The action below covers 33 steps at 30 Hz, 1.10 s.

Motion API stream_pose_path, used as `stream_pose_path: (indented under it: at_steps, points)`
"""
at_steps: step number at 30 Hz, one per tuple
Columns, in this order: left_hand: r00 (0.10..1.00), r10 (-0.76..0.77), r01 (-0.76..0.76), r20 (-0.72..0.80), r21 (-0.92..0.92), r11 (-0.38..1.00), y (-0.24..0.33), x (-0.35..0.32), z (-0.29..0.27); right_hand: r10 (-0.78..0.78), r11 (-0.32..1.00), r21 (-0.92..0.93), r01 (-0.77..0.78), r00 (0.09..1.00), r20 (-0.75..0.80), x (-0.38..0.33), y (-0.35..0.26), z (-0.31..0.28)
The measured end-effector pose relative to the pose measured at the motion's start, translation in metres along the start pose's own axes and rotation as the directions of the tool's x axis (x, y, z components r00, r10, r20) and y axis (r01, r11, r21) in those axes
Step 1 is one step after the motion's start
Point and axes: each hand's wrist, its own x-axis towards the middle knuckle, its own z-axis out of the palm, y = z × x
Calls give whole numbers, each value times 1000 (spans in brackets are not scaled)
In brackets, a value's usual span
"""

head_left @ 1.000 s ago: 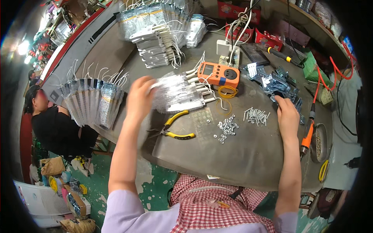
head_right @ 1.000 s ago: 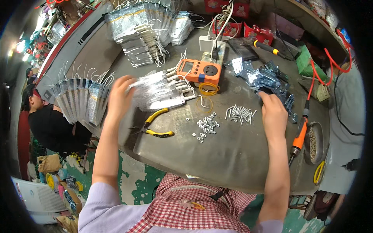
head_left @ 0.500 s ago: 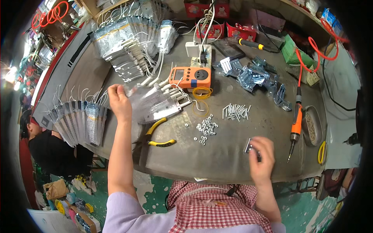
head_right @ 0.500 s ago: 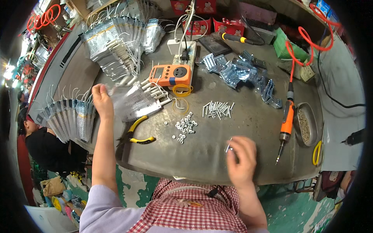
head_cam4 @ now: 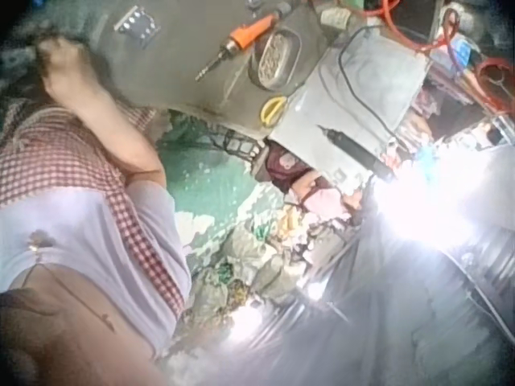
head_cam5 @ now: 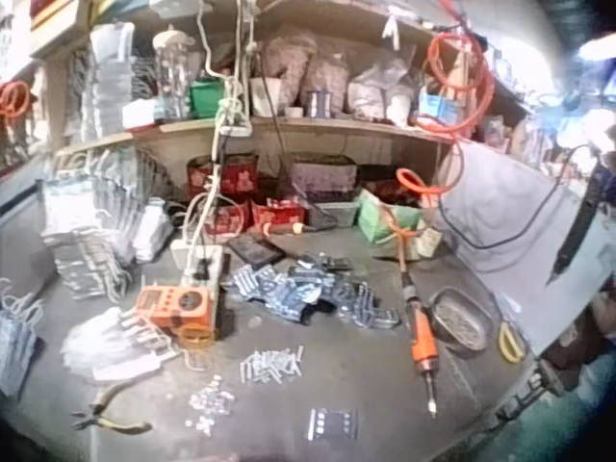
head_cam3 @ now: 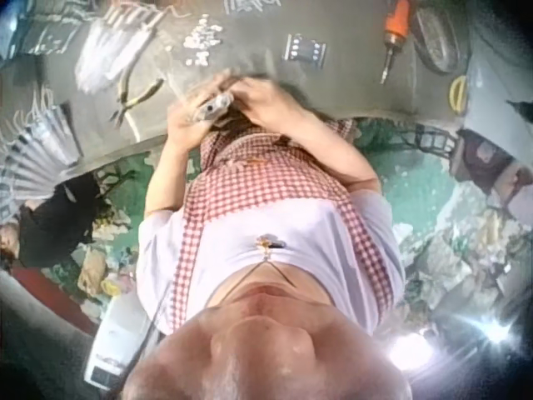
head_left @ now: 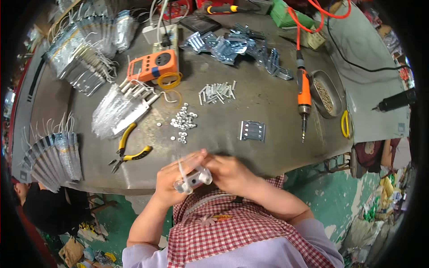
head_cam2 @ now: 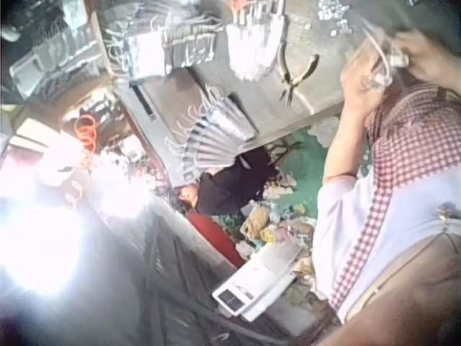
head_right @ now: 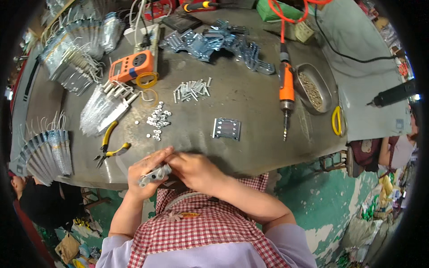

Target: Assembling electronic lighting components by attaching metal plates and wiring using an electric screwdriver.

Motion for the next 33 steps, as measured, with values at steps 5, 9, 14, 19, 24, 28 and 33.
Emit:
stream_pose_path:
  at_steps: [5,9,14,19,24,28,33]
  points:
    - [983,-161,86,-92,-542,836,6,0,16,45,786,-541,-300,900,-433,1,26,-74]
    - [900,-381,337,213,-894,297,20,16,33,309,945,26,-325,864,-398,-5,31,-76]
    - [894,-351,406,279,-836,370,15,16,49,158,982,-29,-185,901,-404,17,-10,-44]
    - [899,-336,397,280,-845,358,15,15,44,-79,947,-321,-10,961,-264,16,-5,-39]
    - [896,-370,405,245,-793,455,19,17,38,-49,938,-337,-77,936,-350,35,-6,-50]
    - [873,-384,451,301,-798,399,11,13,34,-131,930,-362,55,973,-189,40,-7,-52]
    - [878,-382,436,290,-813,386,12,14,27,-55,941,-337,-21,975,-215,37,-8,-46]
